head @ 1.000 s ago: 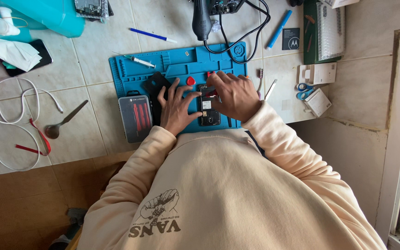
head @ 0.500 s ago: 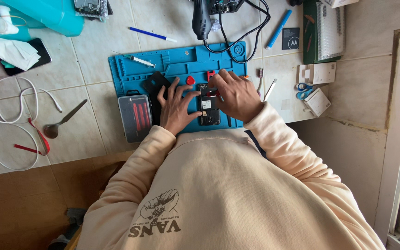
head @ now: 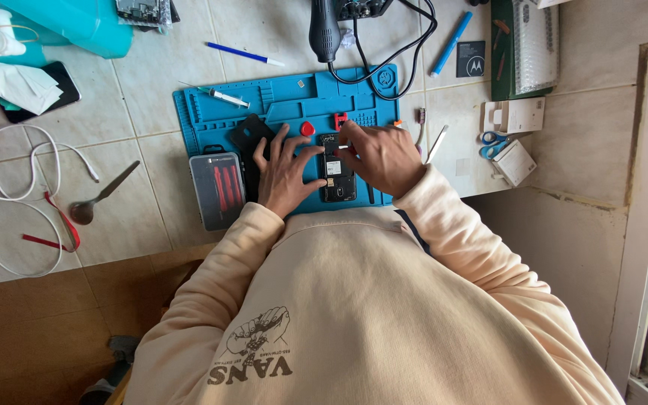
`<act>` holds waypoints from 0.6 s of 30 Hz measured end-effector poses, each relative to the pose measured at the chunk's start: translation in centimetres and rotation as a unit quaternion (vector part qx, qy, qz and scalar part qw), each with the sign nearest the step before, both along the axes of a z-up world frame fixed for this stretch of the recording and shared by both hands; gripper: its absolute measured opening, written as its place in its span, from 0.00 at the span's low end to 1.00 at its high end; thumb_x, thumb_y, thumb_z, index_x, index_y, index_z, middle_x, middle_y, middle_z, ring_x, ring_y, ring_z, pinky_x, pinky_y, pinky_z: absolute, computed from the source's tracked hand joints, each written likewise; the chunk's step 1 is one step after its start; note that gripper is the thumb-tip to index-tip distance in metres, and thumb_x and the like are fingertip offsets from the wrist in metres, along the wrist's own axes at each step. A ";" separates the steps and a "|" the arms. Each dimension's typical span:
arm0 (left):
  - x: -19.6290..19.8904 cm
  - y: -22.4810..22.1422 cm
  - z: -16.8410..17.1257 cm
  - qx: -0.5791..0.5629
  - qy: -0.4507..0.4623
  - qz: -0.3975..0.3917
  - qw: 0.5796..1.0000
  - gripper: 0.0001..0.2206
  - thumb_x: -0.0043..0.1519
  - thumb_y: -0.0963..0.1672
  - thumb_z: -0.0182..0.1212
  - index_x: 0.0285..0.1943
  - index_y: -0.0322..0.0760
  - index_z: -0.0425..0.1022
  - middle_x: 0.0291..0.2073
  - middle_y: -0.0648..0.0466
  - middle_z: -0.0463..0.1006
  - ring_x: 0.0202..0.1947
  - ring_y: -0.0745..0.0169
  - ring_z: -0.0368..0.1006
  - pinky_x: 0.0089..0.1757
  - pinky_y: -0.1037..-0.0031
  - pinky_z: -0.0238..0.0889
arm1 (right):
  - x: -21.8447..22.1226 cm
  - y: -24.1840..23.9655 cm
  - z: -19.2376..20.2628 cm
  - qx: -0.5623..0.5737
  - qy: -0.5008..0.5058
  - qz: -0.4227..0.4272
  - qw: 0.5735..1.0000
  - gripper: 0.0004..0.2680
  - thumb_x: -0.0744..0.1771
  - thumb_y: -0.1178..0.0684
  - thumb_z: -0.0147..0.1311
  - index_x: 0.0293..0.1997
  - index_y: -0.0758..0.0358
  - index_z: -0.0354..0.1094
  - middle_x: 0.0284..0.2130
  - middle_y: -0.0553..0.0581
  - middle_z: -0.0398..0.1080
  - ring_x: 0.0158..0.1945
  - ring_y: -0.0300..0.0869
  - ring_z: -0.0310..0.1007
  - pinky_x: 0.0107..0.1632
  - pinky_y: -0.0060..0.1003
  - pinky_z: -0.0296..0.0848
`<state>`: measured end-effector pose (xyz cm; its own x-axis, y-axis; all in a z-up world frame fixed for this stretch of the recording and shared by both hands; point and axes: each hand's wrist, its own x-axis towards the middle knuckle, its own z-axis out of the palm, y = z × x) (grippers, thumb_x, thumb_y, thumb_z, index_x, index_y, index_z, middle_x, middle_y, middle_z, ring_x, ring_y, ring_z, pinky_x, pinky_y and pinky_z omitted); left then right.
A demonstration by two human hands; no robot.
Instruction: The person uses a screwdriver to remove screws from the back of a disassembled smartphone placed on a blue anti-static mat. They then lift the phone, flip it over, and place it back down on the mat.
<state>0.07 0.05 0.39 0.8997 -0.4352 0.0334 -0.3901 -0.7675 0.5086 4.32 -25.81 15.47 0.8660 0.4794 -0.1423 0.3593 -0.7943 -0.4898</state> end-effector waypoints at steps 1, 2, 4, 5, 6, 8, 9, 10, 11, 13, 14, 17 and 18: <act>0.0 0.0 0.0 0.001 0.001 0.001 1.000 0.35 0.56 0.57 0.88 0.73 0.62 0.78 0.72 0.56 0.72 0.87 0.37 0.51 0.73 0.25 0.30 | 0.1 0.2 0.5 0.001 0.001 0.001 1.000 0.08 0.73 0.55 0.61 0.59 0.58 0.71 0.34 0.57 0.79 0.38 0.55 0.86 0.41 0.57 0.83; 0.0 0.0 0.0 0.000 0.000 0.001 1.000 0.35 0.55 0.56 0.89 0.73 0.62 0.78 0.72 0.56 0.72 0.87 0.37 0.51 0.73 0.25 0.30 | 0.2 0.4 1.1 -0.001 -0.007 0.006 1.000 0.10 0.71 0.57 0.63 0.58 0.58 0.71 0.36 0.58 0.79 0.39 0.56 0.86 0.40 0.56 0.83; 0.1 -0.1 0.1 -0.001 -0.003 -0.001 1.000 0.35 0.55 0.56 0.89 0.73 0.61 0.79 0.72 0.56 0.72 0.87 0.37 0.51 0.73 0.25 0.31 | 0.3 0.4 1.6 -0.003 -0.015 0.009 1.000 0.12 0.69 0.60 0.66 0.57 0.57 0.72 0.38 0.60 0.78 0.40 0.57 0.86 0.40 0.55 0.84; 0.1 -0.1 0.2 -0.003 -0.003 -0.001 1.000 0.35 0.55 0.56 0.89 0.72 0.61 0.79 0.71 0.56 0.72 0.87 0.36 0.51 0.73 0.25 0.31 | 0.3 0.2 1.7 0.016 0.004 0.007 1.000 0.08 0.71 0.59 0.64 0.55 0.58 0.73 0.37 0.59 0.79 0.39 0.57 0.86 0.40 0.55 0.83; 0.0 0.0 0.3 -0.006 -0.003 -0.002 1.000 0.35 0.55 0.56 0.89 0.72 0.60 0.79 0.71 0.55 0.72 0.87 0.36 0.51 0.73 0.25 0.31 | 0.3 0.1 1.7 0.036 0.022 0.005 0.999 0.05 0.72 0.58 0.62 0.53 0.58 0.74 0.36 0.59 0.79 0.38 0.56 0.86 0.41 0.56 0.83; 0.0 0.0 0.6 -0.007 -0.002 -0.002 1.000 0.35 0.55 0.55 0.89 0.72 0.59 0.79 0.71 0.55 0.72 0.87 0.36 0.51 0.73 0.24 0.31 | -0.2 -0.6 1.1 0.045 0.028 -0.020 0.998 0.05 0.73 0.57 0.63 0.53 0.58 0.75 0.36 0.59 0.80 0.37 0.57 0.86 0.41 0.56 0.83; 0.1 0.0 0.7 -0.008 -0.003 -0.001 1.000 0.35 0.55 0.55 0.90 0.72 0.59 0.79 0.71 0.55 0.72 0.87 0.36 0.52 0.73 0.24 0.30 | -0.4 -0.9 0.8 0.054 0.032 -0.044 0.997 0.04 0.73 0.56 0.64 0.53 0.57 0.76 0.36 0.59 0.81 0.37 0.57 0.86 0.40 0.56 0.83; 0.0 0.0 0.7 -0.008 -0.003 0.000 1.000 0.35 0.55 0.55 0.90 0.72 0.59 0.79 0.71 0.55 0.72 0.87 0.36 0.52 0.73 0.24 0.30 | -0.7 -1.6 0.3 0.055 0.032 -0.043 0.997 0.04 0.73 0.56 0.64 0.53 0.57 0.76 0.36 0.59 0.81 0.37 0.57 0.86 0.40 0.56 0.83; 0.1 0.0 0.6 -0.008 -0.006 -0.001 1.000 0.34 0.55 0.55 0.90 0.71 0.59 0.80 0.70 0.55 0.73 0.87 0.36 0.52 0.73 0.24 0.31 | -1.0 -2.3 -0.2 0.072 0.043 -0.060 0.995 0.04 0.73 0.56 0.64 0.53 0.57 0.76 0.37 0.60 0.81 0.38 0.56 0.86 0.41 0.56 0.83; 0.2 -0.1 0.7 -0.008 -0.009 -0.004 1.000 0.34 0.55 0.55 0.90 0.71 0.58 0.80 0.70 0.55 0.73 0.87 0.36 0.52 0.73 0.24 0.31 | -1.7 -3.7 -1.4 0.089 0.055 -0.079 0.991 0.04 0.73 0.57 0.64 0.54 0.58 0.76 0.38 0.60 0.81 0.38 0.55 0.85 0.42 0.56 0.83; 0.3 -0.1 0.8 -0.012 -0.013 -0.010 1.000 0.29 0.59 0.54 0.88 0.69 0.58 0.80 0.69 0.55 0.73 0.87 0.36 0.52 0.73 0.24 0.31 | -2.1 -4.3 -2.0 0.093 0.059 -0.106 0.988 0.05 0.73 0.55 0.65 0.54 0.57 0.76 0.37 0.61 0.81 0.37 0.57 0.85 0.41 0.59 0.82; 0.8 -0.3 1.0 -0.002 -0.046 -0.029 0.999 0.20 0.64 0.50 0.83 0.64 0.59 0.82 0.64 0.57 0.76 0.86 0.39 0.55 0.73 0.25 0.32 | -3.2 -5.5 -3.3 0.089 0.080 -0.152 0.981 0.07 0.73 0.50 0.66 0.56 0.54 0.75 0.39 0.60 0.81 0.40 0.60 0.85 0.44 0.63 0.81; 1.0 -0.4 1.1 0.012 -0.075 -0.039 0.996 0.16 0.66 0.48 0.81 0.61 0.60 0.83 0.61 0.58 0.77 0.85 0.42 0.58 0.73 0.26 0.35 | -3.5 -5.8 -3.5 0.080 0.096 -0.169 0.978 0.08 0.73 0.47 0.66 0.57 0.51 0.75 0.41 0.59 0.82 0.43 0.61 0.86 0.48 0.64 0.82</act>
<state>1.10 -0.33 1.52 0.8486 -0.5063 0.1533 -0.5195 -0.7428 0.4224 0.85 -31.65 11.96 0.9435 0.1993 -0.2648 -0.0222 -0.7591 -0.6505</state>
